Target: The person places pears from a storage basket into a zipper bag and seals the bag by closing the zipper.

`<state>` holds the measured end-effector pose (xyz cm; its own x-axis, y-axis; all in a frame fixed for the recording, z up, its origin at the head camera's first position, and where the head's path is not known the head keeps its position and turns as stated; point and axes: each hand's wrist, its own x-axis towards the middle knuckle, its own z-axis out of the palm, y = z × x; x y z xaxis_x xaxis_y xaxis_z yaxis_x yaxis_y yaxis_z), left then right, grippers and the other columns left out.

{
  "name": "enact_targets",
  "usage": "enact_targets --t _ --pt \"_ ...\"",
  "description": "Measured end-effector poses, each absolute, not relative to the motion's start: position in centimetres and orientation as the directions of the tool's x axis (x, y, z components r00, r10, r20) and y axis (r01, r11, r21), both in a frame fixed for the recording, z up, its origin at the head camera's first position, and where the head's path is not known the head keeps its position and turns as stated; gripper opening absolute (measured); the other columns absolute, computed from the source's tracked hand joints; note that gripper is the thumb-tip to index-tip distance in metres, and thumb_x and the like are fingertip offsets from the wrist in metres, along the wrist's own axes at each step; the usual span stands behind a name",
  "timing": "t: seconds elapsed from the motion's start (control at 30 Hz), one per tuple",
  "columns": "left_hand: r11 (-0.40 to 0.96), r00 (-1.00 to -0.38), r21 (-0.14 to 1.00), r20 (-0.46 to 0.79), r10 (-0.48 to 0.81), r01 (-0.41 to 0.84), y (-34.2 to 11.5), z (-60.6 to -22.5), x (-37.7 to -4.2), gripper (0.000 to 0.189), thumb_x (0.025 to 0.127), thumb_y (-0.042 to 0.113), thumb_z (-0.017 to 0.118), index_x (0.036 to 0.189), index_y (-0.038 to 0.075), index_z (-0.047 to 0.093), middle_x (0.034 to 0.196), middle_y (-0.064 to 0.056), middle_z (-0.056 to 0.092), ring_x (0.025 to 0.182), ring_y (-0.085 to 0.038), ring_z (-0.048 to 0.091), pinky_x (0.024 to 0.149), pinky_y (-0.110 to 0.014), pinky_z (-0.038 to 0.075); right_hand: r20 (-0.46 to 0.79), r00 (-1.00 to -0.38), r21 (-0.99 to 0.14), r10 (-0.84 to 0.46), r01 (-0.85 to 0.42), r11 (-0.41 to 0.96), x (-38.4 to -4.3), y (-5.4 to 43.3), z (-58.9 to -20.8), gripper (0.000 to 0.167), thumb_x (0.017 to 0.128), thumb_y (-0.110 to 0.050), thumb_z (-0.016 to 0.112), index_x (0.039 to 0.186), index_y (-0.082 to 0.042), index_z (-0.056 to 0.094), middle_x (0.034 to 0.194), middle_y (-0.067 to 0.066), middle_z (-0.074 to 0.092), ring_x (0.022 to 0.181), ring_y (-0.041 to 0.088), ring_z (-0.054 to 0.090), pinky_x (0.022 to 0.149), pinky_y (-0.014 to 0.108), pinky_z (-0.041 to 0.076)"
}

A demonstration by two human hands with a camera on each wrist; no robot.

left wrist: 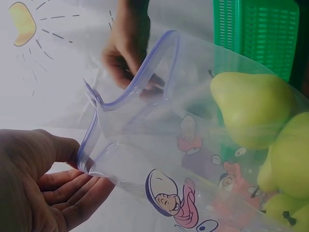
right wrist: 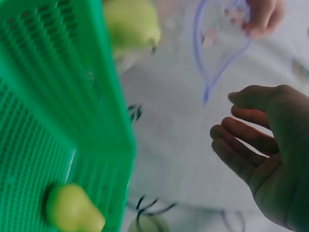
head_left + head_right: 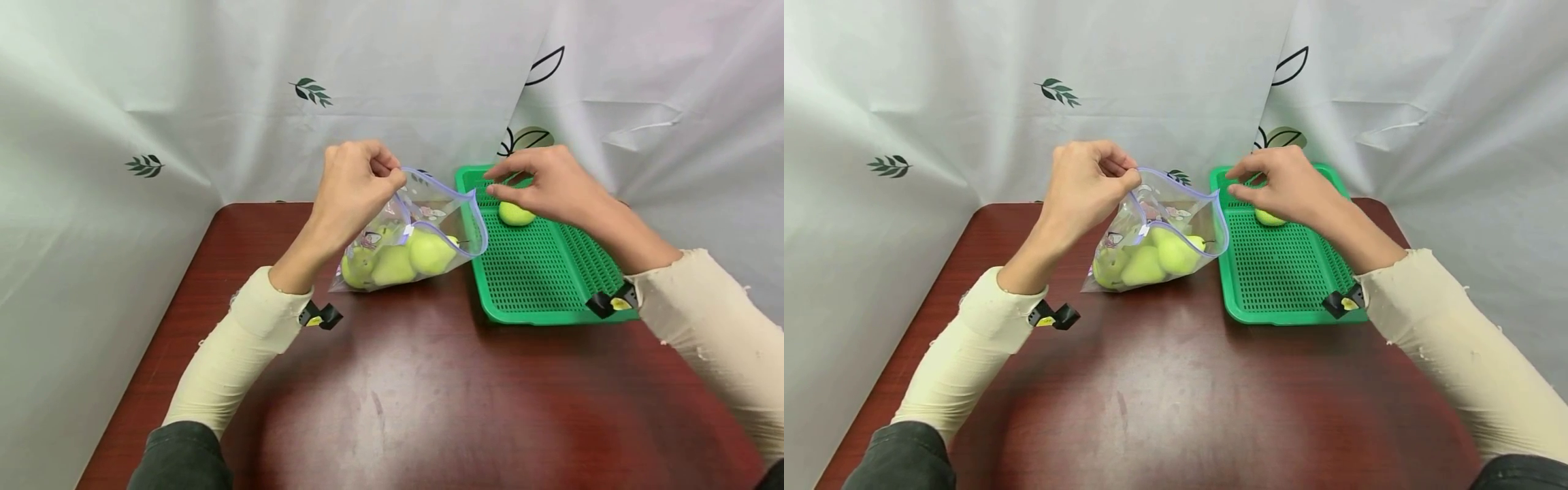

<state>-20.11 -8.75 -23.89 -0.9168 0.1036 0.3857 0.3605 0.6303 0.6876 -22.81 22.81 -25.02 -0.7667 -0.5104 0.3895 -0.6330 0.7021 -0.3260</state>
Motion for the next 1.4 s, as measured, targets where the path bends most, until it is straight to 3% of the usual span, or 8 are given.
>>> enact_targets --t 0.1,0.27,0.43,0.57,0.7,0.93,1.1,1.4 --pt "0.629 -0.917 0.687 0.383 0.11 0.362 -8.7 -23.9 -20.1 0.011 0.096 0.011 0.073 0.097 0.007 0.083 0.087 -0.008 0.082 0.079 -0.018 0.074 0.075 -0.03 0.058 0.309 -0.805 -0.301 -0.507 -0.588 0.751 -24.4 24.4 -25.5 0.019 0.101 -0.014 0.083 0.117 -0.007 0.087 0.116 0.014 0.087 0.104 0.037 0.081 0.089 0.046 0.063" --pt "0.629 -0.918 0.687 0.379 0.118 0.364 -8.5 -24.0 -20.2 0.011 0.095 0.011 0.073 0.097 0.007 0.083 0.087 -0.007 0.082 0.08 -0.018 0.075 0.075 -0.03 0.059 0.204 -0.841 -0.252 -0.501 -0.54 0.803 -27.0 26.8 -26.7 0.021 0.101 -0.015 0.081 0.117 -0.003 0.086 0.112 0.02 0.086 0.093 0.038 0.082 0.076 0.038 0.061" --pt "0.629 -0.919 0.685 0.373 0.129 0.367 -8.4 -24.0 -20.2 0.012 0.094 0.011 0.072 0.097 0.008 0.083 0.087 -0.007 0.082 0.08 -0.019 0.075 0.075 -0.03 0.058 0.055 -0.833 -0.139 -0.55 -0.552 0.822 -28.9 27.8 -27.4 0.029 0.099 -0.01 0.079 0.122 0.007 0.081 0.125 0.031 0.08 0.112 0.052 0.078 0.098 0.063 0.064" --pt "0.634 -0.923 0.685 0.363 0.131 0.359 -8.6 -24.0 -20.0 0.012 0.095 0.011 0.072 0.097 0.008 0.083 0.088 -0.007 0.082 0.082 -0.018 0.075 0.077 -0.032 0.059 -0.082 -0.804 -0.011 -0.59 -0.591 0.807 -30.2 27.2 -27.5 0.035 0.096 -0.006 0.078 0.128 0.01 0.077 0.134 0.035 0.074 0.126 0.058 0.07 0.108 0.07 0.058" --pt "0.637 -0.927 0.687 0.353 0.128 0.35 -8.6 -24.0 -19.9 0.012 0.095 0.011 0.073 0.098 0.007 0.084 0.09 -0.008 0.083 0.085 -0.018 0.076 0.082 -0.032 0.061 -0.137 -0.799 0.119 -0.586 -0.601 0.791 -30.9 26.4 -27.7 0.034 0.089 0.0 0.081 0.123 0.006 0.08 0.127 0.032 0.077 0.117 0.056 0.073 0.094 0.068 0.064" --pt "0.631 -0.927 0.692 0.353 0.13 0.352 -8.5 -24.0 -19.7 0.011 0.095 0.011 0.074 0.097 0.008 0.084 0.088 -0.007 0.083 0.084 -0.018 0.076 0.08 -0.032 0.061 -0.169 -0.8 0.297 -0.576 -0.599 0.744 -31.1 25.8 -29.5 0.018 0.089 0.015 0.066 0.088 -0.004 0.068 0.099 0.023 0.076 0.09 0.04 0.069 0.075 0.054 0.062" --pt "0.629 -0.926 0.692 0.354 0.133 0.355 -8.5 -24.1 -19.6 0.011 0.095 0.011 0.073 0.097 0.008 0.084 0.087 -0.007 0.082 0.082 -0.018 0.076 0.078 -0.031 0.06 -0.178 -0.814 0.262 -0.553 -0.581 0.771 -30.9 25.9 -30.4 0.023 0.09 0.018 0.067 0.085 -0.005 0.064 0.094 0.022 0.073 0.078 0.03 0.062 0.064 0.043 0.052" --pt "0.631 -0.926 0.69 0.353 0.133 0.354 -8.5 -24.1 -19.8 0.011 0.095 0.011 0.073 0.097 0.008 0.083 0.087 -0.007 0.082 0.083 -0.019 0.075 0.077 -0.031 0.059 -0.131 -0.788 0.196 -0.601 -0.615 0.764 -31.1 26.7 -31.2 0.023 0.085 0.021 0.071 0.087 -0.002 0.07 0.097 0.023 0.076 0.085 0.036 0.07 0.074 0.049 0.06"
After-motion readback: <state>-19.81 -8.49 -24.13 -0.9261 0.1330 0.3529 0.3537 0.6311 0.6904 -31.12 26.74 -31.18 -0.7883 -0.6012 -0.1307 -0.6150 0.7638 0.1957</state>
